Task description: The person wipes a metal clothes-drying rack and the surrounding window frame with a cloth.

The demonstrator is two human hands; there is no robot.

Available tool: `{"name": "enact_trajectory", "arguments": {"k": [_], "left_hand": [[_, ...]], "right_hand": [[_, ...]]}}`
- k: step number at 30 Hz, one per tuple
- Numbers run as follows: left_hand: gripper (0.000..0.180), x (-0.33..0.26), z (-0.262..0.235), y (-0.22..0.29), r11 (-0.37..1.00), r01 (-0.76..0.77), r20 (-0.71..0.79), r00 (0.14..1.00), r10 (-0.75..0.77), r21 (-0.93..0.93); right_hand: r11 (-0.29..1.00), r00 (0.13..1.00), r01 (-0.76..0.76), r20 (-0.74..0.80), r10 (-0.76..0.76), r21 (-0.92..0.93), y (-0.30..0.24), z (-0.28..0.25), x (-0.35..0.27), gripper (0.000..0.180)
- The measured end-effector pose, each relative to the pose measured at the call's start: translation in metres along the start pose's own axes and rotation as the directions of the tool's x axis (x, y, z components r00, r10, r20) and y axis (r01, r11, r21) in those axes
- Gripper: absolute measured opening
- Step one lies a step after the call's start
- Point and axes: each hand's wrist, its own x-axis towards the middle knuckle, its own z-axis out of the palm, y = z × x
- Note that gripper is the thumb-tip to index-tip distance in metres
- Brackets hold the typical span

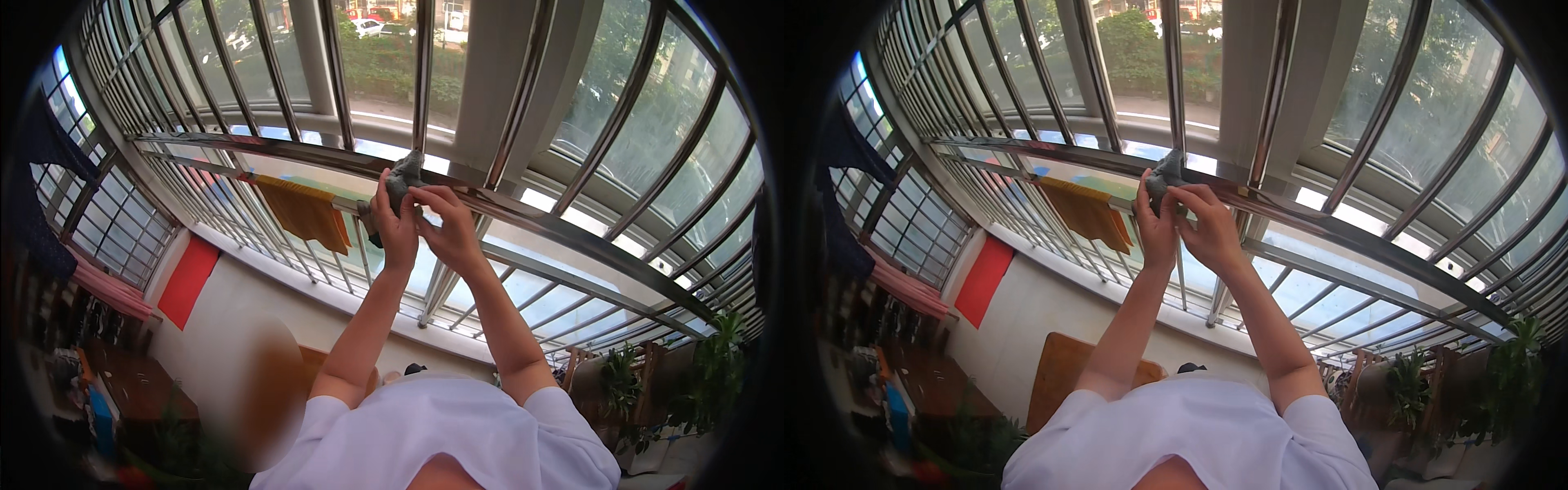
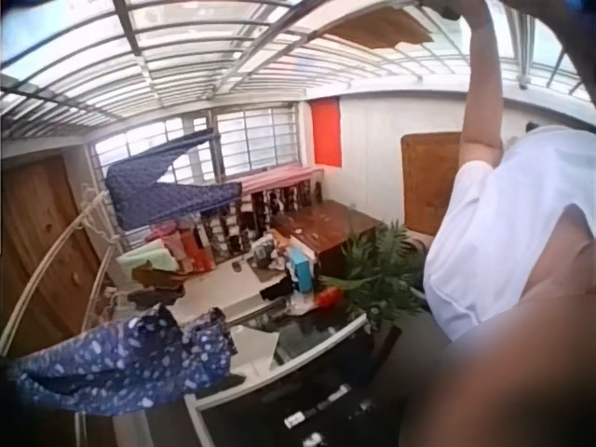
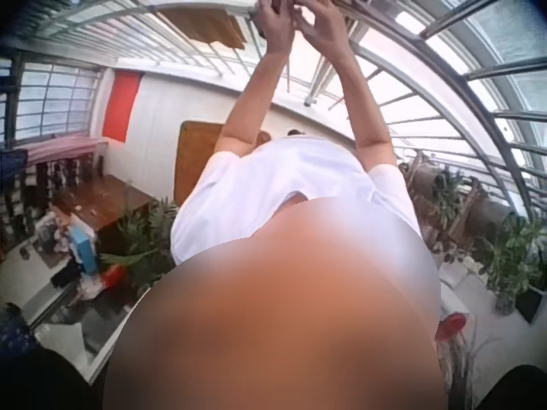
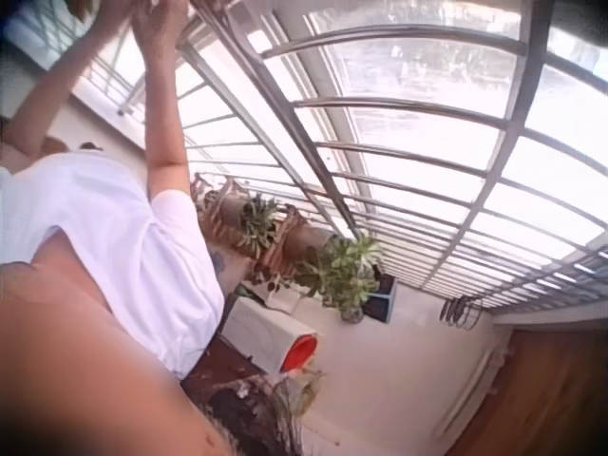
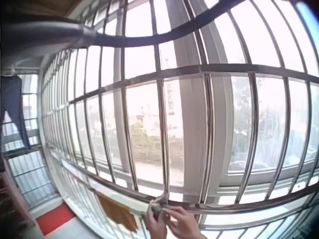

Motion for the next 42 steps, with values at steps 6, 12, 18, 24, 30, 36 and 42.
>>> {"name": "enact_trajectory", "arguments": {"k": [6,12,18,24,30,36,42], "left_hand": [[0.046,0.001,0.005,-0.007,0.822,-0.418,0.266,0.904,0.335,0.386],[0.036,0.03,-0.015,-0.032,0.647,-0.673,0.454,0.732,0.508,0.359],[0.041,0.071,-0.062,-0.05,0.591,-0.514,0.164,0.823,0.543,0.622],[0.046,0.116,-0.109,-0.092,0.666,0.069,-0.413,0.83,0.375,0.743],[0.056,0.067,-0.04,-0.068,0.673,-0.19,-0.21,0.86,0.465,0.714],[0.048,0.093,-0.076,-0.082,0.722,-0.159,-0.223,0.888,0.403,0.673],[0.046,0.135,-0.111,-0.111,0.718,-0.175,-0.321,0.806,0.497,0.673]], "right_hand": [[0.97,0.843,0.092,-0.501,-0.197,-0.226,-0.013,-0.001,0.057,0.047],[0.907,0.926,-0.378,-0.072,0.371,-0.187,0.008,0.012,0.085,0.034],[0.945,0.964,-0.256,-0.126,0.235,-0.204,0.017,0.015,0.083,0.025],[0.912,0.964,-0.265,-0.109,0.243,-0.313,0.008,0.018,0.085,0.023],[0.892,0.97,-0.236,-0.141,0.196,-0.385,0.01,0.023,0.085,0.023],[0.914,0.982,-0.162,-0.151,0.113,-0.372,0.011,0.023,0.077,0.032],[0.912,0.984,-0.147,-0.152,0.094,-0.383,0.006,0.024,0.078,0.03]]}}
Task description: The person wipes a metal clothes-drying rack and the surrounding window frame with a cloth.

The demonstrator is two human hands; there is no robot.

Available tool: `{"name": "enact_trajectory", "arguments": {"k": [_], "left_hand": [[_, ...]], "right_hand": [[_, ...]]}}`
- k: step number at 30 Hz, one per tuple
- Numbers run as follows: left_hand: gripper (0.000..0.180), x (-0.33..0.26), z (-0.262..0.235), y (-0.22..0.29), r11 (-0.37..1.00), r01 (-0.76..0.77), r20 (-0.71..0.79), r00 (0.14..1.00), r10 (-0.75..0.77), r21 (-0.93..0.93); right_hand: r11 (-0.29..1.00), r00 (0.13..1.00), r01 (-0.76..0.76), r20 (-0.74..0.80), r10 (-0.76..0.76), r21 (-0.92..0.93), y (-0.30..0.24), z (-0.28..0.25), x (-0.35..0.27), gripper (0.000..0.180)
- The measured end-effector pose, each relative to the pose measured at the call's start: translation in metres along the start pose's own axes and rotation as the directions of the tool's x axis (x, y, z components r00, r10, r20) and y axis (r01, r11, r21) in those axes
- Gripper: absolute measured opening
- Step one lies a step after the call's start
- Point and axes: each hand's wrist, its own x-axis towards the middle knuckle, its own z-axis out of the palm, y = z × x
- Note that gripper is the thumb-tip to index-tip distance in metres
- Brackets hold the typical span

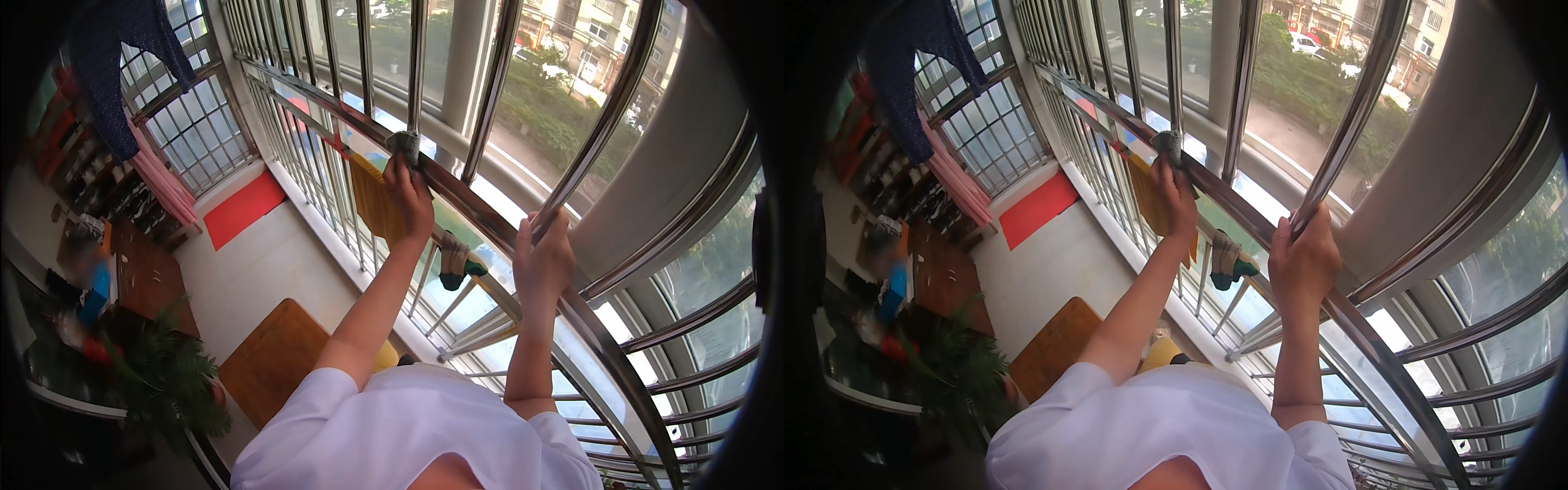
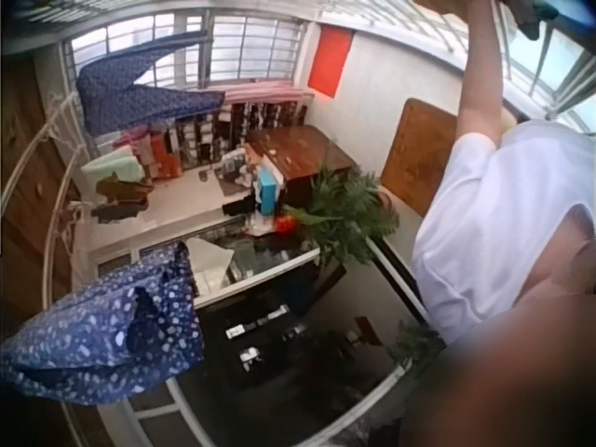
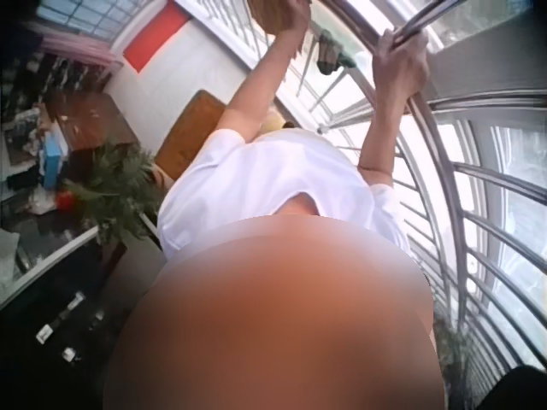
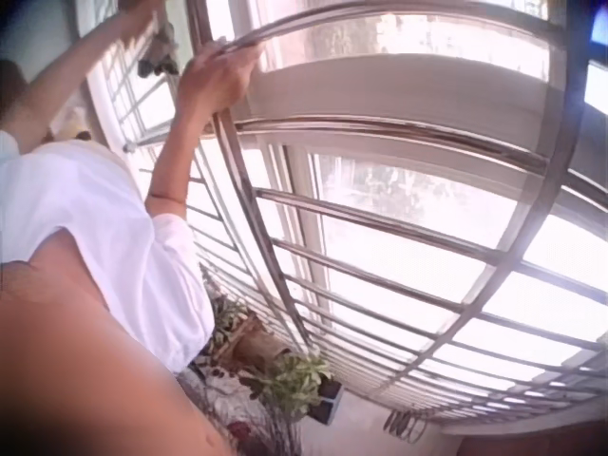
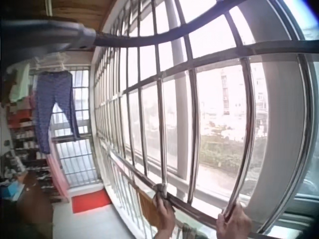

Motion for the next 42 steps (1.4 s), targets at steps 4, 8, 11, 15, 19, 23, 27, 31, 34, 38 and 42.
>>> {"name": "enact_trajectory", "arguments": {"k": [4,8,11,15,19,23,27,31,34,38,42], "left_hand": [[0.044,0.035,0.007,-0.046,0.999,-0.013,-0.119,0.993,0.018,0.05],[0.043,0.081,0.007,-0.097,0.995,0.003,-0.164,0.986,0.014,0.104],[0.043,0.115,0.004,-0.141,0.99,0.0,-0.16,0.987,0.022,0.14],[0.043,0.161,-0.007,-0.195,0.995,0.05,-0.103,0.994,-0.041,0.086],[0.044,0.208,-0.016,-0.247,0.997,0.068,-0.071,0.995,-0.066,0.036],[0.045,0.211,-0.023,-0.234,0.997,0.072,-0.019,0.997,-0.072,0.024],[0.051,0.162,-0.036,-0.19,0.997,0.045,0.151,0.988,-0.035,-0.064],[0.051,0.173,-0.035,-0.205,0.991,0.074,0.189,0.981,-0.052,-0.113],[0.051,0.213,-0.03,-0.25,0.993,0.105,0.071,0.992,-0.101,-0.061],[0.048,0.252,-0.026,-0.27,0.982,0.178,0.008,0.984,-0.179,0.067],[0.052,0.192,-0.025,-0.228,1.0,0.027,0.087,0.996,-0.028,0.015]], "right_hand": [[0.999,0.999,-0.037,-0.008,0.037,-0.01,-0.004,0.005,0.0,0.029],[0.996,0.991,-0.082,-0.103,0.085,0.031,-0.002,0.017,-0.001,0.025],[0.994,0.981,-0.102,-0.163,0.108,0.043,-0.004,0.026,-0.001,0.039],[0.96,0.872,-0.044,-0.48,-0.098,-0.278,-0.011,0.035,-0.004,0.045],[0.87,0.571,0.479,-0.712,-0.408,-0.114,-0.061,0.083,0.004,0.034],[0.837,0.84,0.49,-0.389,-0.379,0.243,-0.146,0.185,0.06,0.051],[0.882,0.964,0.253,-0.182,-0.194,0.398,-0.188,0.263,0.123,0.077],[0.712,0.999,-0.019,0.049,-0.022,0.702,-0.2,0.297,0.145,0.062],[0.697,1.0,-0.004,-0.001,0.007,0.717,-0.201,0.306,0.147,0.055],[0.693,0.996,0.045,-0.082,0.021,0.72,-0.202,0.314,0.144,0.056],[0.695,0.994,0.052,-0.107,0.035,0.717,-0.2,0.317,0.144,0.061]]}}
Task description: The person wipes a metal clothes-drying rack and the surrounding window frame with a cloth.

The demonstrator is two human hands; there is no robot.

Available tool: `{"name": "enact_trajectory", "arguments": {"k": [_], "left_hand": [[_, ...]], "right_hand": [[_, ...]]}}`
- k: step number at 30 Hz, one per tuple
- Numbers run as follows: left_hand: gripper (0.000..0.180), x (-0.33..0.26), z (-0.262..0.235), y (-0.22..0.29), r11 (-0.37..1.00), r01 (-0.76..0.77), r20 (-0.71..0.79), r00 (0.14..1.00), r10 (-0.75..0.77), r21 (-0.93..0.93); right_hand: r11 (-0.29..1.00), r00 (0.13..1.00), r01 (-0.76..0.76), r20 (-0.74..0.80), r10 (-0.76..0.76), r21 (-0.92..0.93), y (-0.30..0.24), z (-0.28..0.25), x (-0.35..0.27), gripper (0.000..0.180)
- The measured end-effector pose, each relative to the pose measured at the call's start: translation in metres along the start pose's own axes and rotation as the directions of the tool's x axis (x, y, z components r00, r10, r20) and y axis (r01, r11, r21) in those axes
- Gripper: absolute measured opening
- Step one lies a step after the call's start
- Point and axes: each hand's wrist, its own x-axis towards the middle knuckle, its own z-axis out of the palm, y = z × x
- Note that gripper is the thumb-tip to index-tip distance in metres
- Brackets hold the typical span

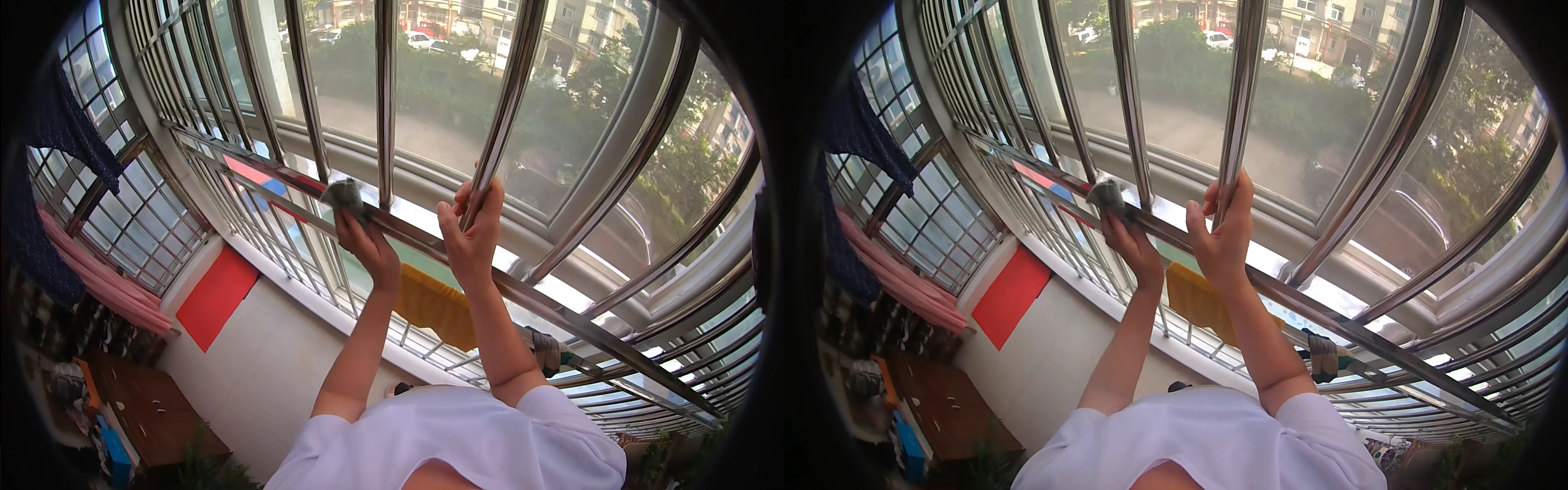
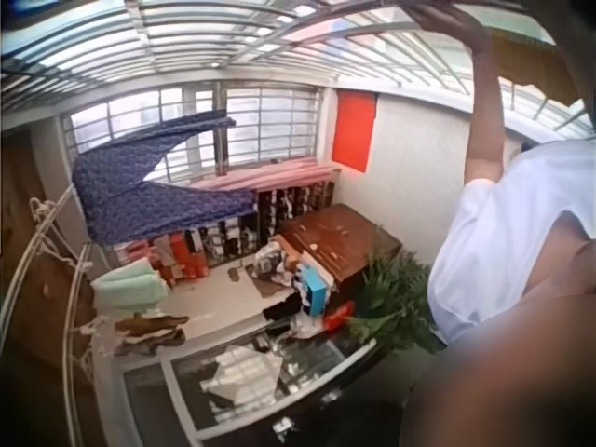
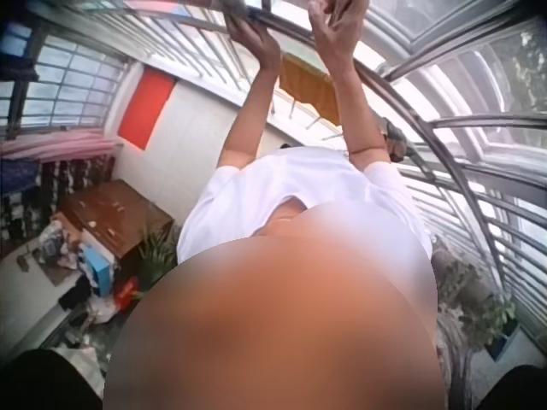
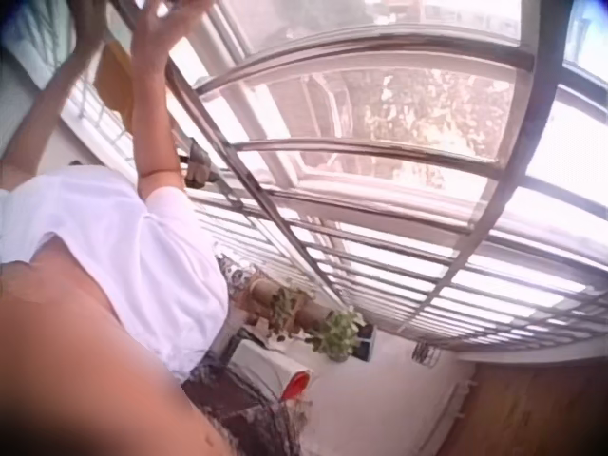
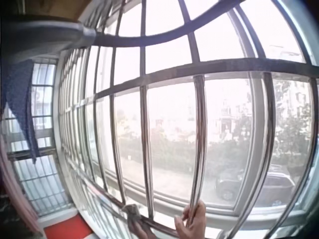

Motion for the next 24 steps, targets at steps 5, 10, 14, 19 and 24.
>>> {"name": "enact_trajectory", "arguments": {"k": [5,10,14,19,24], "left_hand": [[0.054,-0.012,0.001,0.02,0.994,0.06,0.031,0.998,-0.058,-0.091],[0.051,0.065,0.003,-0.051,0.981,0.126,-0.136,0.98,-0.146,-0.146],[0.06,0.043,0.01,-0.007,0.991,0.126,-0.124,0.985,-0.12,0.045],[0.065,0.011,0.012,0.01,0.985,0.145,-0.063,0.986,-0.152,-0.095],[0.067,0.083,0.004,-0.046,0.962,0.23,-0.103,0.964,-0.246,-0.145]], "right_hand": [[0.996,0.999,0.004,0.046,-0.008,0.087,0.005,-0.004,-0.002,0.065],[0.998,0.998,0.051,0.047,-0.052,0.024,-0.004,0.0,-0.003,0.071],[0.998,0.998,0.05,0.042,-0.051,0.026,0.003,0.002,-0.004,0.074],[1.0,0.998,0.017,0.059,-0.018,0.014,0.0,-0.001,-0.006,0.074],[1.0,1.0,-0.009,0.001,0.009,-0.008,-0.005,0.007,-0.007,0.065]]}}
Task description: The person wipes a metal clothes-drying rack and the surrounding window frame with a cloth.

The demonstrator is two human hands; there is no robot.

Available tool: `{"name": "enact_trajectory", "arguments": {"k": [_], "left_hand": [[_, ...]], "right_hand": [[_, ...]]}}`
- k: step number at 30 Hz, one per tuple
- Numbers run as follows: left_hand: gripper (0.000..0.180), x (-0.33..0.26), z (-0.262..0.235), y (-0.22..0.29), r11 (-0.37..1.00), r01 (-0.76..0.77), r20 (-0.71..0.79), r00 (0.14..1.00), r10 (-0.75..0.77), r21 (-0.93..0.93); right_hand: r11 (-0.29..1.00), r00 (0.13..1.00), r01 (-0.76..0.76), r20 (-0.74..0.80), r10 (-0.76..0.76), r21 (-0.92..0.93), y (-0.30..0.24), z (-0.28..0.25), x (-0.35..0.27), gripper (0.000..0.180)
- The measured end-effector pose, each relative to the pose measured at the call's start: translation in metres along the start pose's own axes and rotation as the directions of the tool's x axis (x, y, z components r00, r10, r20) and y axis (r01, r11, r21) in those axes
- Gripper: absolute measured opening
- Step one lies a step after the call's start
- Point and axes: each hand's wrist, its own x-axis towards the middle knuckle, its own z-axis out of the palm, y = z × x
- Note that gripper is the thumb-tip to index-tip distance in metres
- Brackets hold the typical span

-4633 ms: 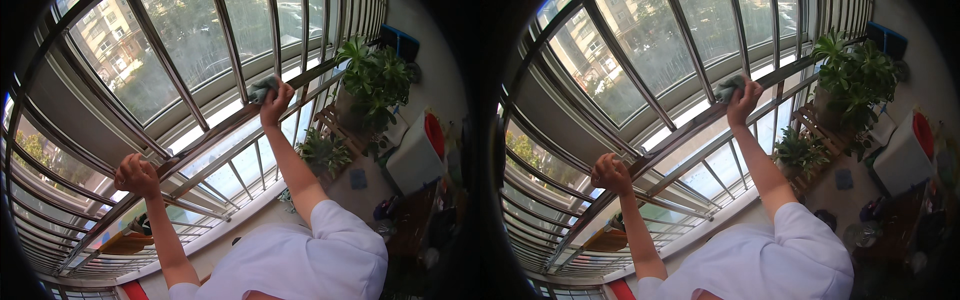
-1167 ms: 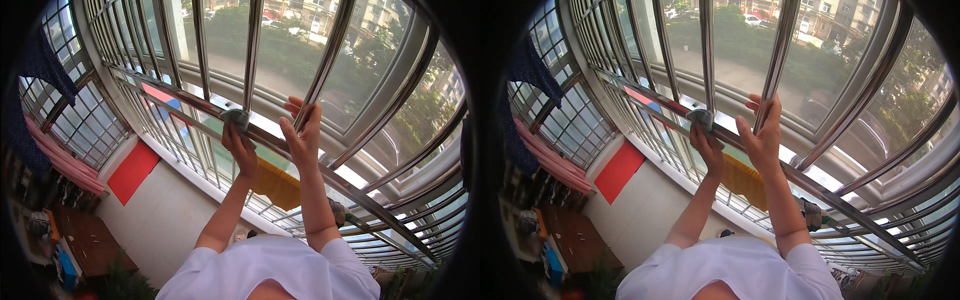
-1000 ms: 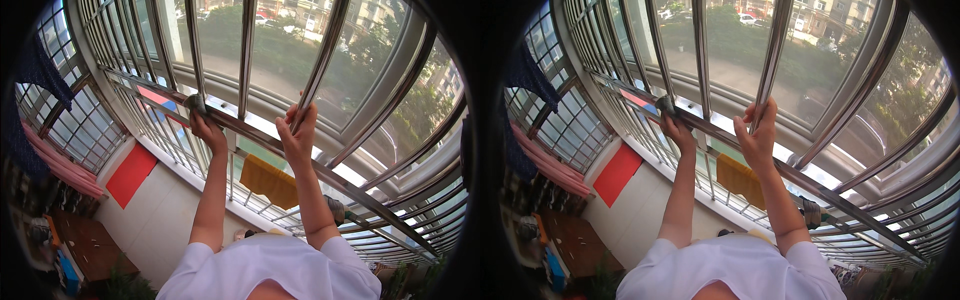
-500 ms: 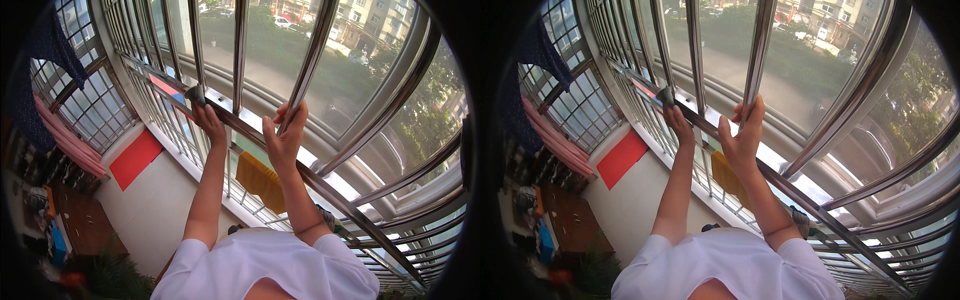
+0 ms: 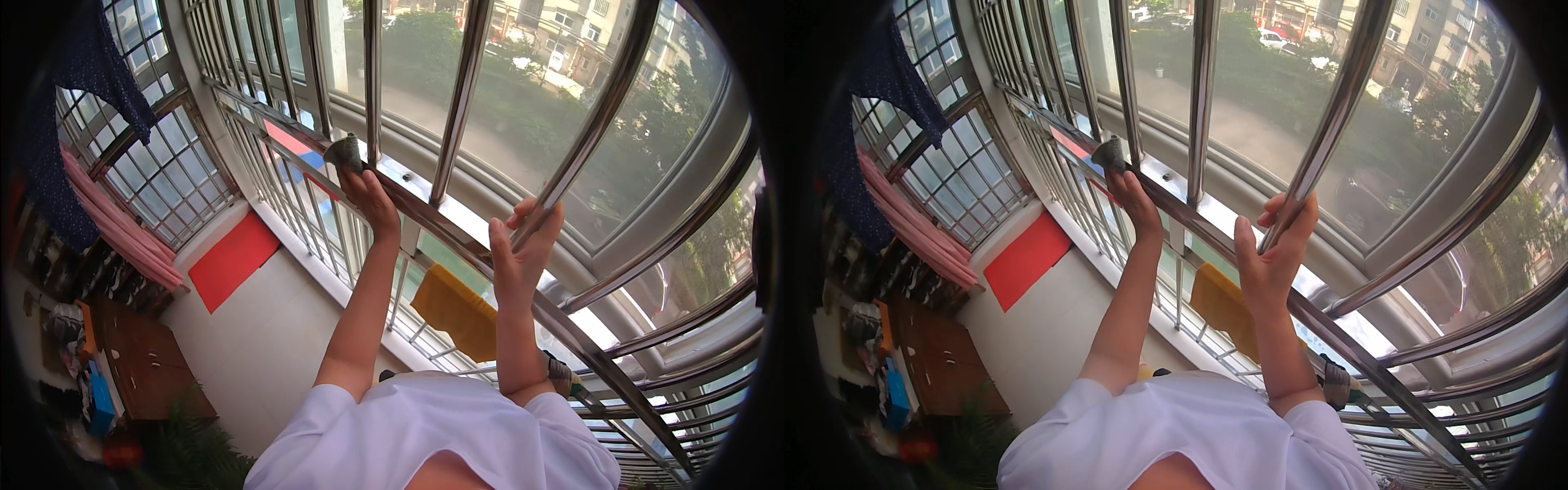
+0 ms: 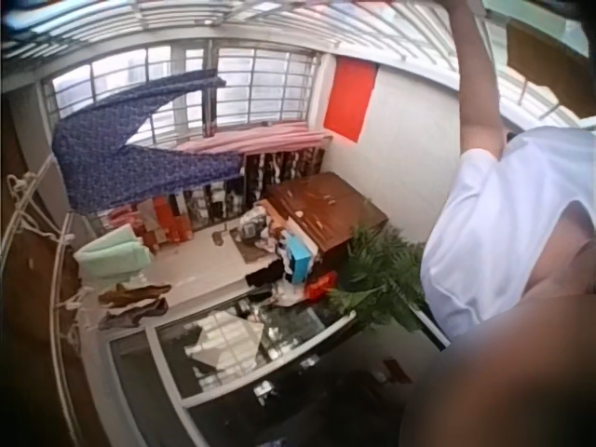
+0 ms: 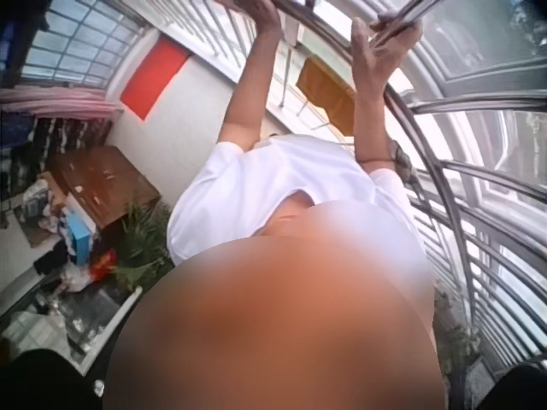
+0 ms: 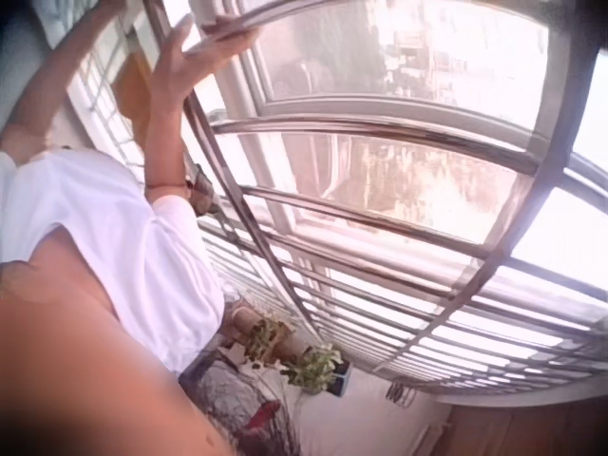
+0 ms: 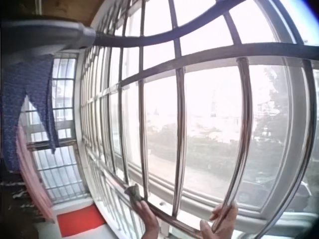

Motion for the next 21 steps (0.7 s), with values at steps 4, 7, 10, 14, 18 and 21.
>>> {"name": "enact_trajectory", "arguments": {"k": [4,7,10,14,18,21], "left_hand": [[0.066,0.07,-0.008,-0.045,0.999,-0.05,0.004,0.999,0.05,-0.019],[0.066,0.123,-0.013,-0.086,1.0,-0.029,-0.007,1.0,0.029,-0.003],[0.069,0.164,-0.02,-0.113,1.0,-0.006,0.03,1.0,0.006,0.024],[0.07,0.147,-0.034,-0.1,0.997,-0.051,0.148,0.988,0.041,0.066],[0.067,0.123,-0.057,-0.086,0.956,-0.288,0.328,0.9,0.288,-0.049],[0.066,0.143,-0.061,-0.119,0.951,-0.307,0.344,0.889,0.302,-0.041]], "right_hand": [[0.997,0.987,-0.071,-0.14,0.074,0.029,-0.004,0.009,0.0,0.058],[0.996,0.963,-0.072,-0.256,0.081,0.047,-0.005,0.018,0.0,0.067],[0.999,0.94,-0.049,-0.337,0.052,0.016,-0.004,0.027,0.001,0.065],[0.986,0.907,-0.07,-0.421,0.001,-0.149,0.0,0.034,0.001,0.066],[0.827,0.733,-0.034,-0.577,-0.36,-0.561,0.012,0.085,0.002,0.065],[0.681,0.668,-0.129,-0.57,-0.478,-0.721,0.006,0.11,0.021,0.06]]}}
